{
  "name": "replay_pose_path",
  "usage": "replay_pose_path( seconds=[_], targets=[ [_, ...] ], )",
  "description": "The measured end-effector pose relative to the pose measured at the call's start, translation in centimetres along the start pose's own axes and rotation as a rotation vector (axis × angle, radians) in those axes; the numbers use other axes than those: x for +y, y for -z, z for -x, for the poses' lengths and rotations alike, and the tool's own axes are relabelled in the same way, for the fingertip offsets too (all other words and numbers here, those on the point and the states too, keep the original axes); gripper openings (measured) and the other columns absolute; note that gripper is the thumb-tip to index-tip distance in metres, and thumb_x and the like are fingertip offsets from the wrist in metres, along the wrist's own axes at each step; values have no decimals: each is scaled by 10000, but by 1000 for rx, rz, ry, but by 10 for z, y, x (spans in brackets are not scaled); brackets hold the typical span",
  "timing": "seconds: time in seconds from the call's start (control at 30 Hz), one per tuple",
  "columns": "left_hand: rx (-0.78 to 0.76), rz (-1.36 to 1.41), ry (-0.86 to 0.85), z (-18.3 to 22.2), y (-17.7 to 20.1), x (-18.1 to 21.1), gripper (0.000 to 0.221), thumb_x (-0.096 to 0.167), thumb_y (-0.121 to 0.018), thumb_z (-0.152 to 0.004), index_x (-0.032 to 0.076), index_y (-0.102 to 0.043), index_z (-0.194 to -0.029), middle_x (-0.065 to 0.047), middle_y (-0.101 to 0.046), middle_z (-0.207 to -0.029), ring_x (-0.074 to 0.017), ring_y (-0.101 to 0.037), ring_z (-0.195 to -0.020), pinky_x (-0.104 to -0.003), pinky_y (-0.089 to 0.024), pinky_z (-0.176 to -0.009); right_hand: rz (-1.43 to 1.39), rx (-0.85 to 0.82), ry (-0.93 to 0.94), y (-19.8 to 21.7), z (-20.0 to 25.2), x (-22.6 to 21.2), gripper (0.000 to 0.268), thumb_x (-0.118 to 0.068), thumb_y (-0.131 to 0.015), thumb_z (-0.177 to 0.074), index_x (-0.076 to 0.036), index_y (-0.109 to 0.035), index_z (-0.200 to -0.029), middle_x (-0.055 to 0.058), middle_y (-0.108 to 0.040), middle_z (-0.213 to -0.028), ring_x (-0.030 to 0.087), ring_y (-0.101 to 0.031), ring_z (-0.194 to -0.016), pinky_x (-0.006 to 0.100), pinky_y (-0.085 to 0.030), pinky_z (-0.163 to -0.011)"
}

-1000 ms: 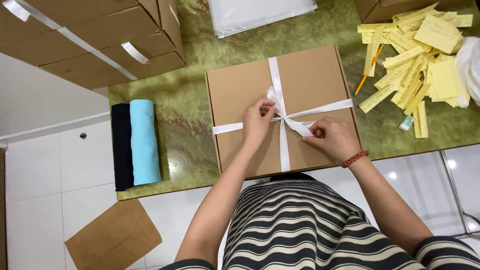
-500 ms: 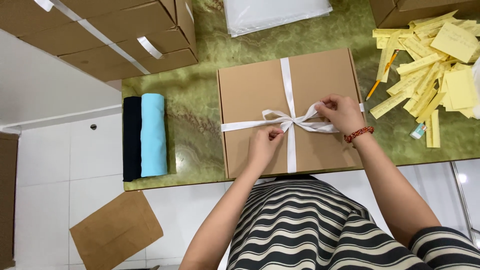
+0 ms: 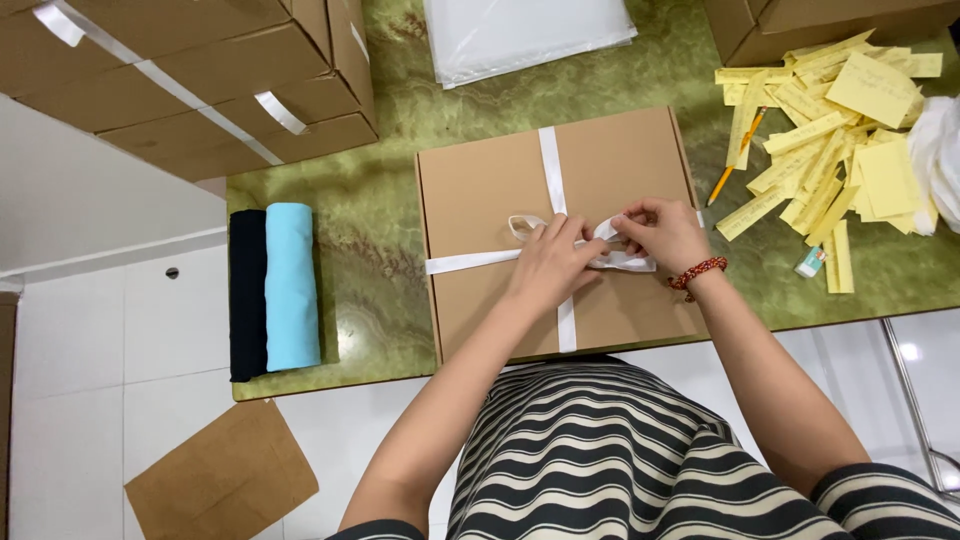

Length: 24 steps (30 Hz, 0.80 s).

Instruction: The person wraps a cardboard box with a white ribbon, tying it into a bow on top. They then write on a yellow sticky note with a pencil and place the note on the box before stacking it with other boxes.

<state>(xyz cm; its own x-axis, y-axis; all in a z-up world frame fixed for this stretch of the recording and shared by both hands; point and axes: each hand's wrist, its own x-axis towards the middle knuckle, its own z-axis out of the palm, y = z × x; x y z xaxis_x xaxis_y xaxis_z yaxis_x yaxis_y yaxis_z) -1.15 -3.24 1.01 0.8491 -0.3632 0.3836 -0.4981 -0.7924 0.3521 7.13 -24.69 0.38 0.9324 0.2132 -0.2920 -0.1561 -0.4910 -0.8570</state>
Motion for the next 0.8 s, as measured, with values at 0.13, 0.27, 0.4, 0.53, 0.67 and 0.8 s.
replay_pose_path(
  seconds=[0.13,0.27,0.4,0.53,0.67,0.8],
  targets=[
    [-159,24,71,-3,-13,-5,307,293,-878,-825,228,-720,-1080,0,-524,-1123,-261,-572,-1115,-407,-541,-879,-39,-11,-32,3,2,0,184,-81,-748,-956,63,-750,-1069,178,-756,-782,202,-730,-569,290,-642,-509],
    [-157,140,146,-2,-18,-11,203,248,-854,-853,196,-736,-1009,-23,-539,-1113,-299,-609,-1103,-457,-575,-855,-63,-19,-60,5,8,-6,195,-63,-730,-954,81,-734,-1086,179,-741,-787,196,-718,-584,285,-640,-527],
    [-96,394,349,1,-26,-24,127,252,-797,-938,208,-717,-1027,-10,-534,-1131,-323,-667,-1069,-464,-587,-868,87,33,-44,4,-1,13,180,-186,-791,-931,-58,-794,-1058,89,-773,-802,171,-727,-654,305,-625,-593],
    [46,561,524,2,-34,-32,161,288,-793,-967,180,-707,-1051,-40,-580,-1108,-331,-714,-965,-443,-601,-825,326,98,61,6,6,25,209,-285,-815,-940,-124,-837,-1072,44,-805,-875,208,-732,-801,366,-586,-737],
    [76,554,560,-5,-29,-30,159,289,-794,-964,178,-709,-1040,-36,-596,-1048,-278,-732,-818,-424,-598,-744,347,80,190,-1,38,19,132,-191,-821,-967,-89,-836,-1050,77,-790,-846,167,-681,-757,307,-552,-690],
    [57,499,603,-9,-18,-24,143,303,-773,-968,186,-716,-1026,-22,-612,-1009,-278,-747,-795,-418,-604,-719,428,-57,327,-20,64,23,114,-172,-797,-929,-141,-822,-1036,62,-818,-885,225,-772,-845,340,-610,-752]
  ],
)
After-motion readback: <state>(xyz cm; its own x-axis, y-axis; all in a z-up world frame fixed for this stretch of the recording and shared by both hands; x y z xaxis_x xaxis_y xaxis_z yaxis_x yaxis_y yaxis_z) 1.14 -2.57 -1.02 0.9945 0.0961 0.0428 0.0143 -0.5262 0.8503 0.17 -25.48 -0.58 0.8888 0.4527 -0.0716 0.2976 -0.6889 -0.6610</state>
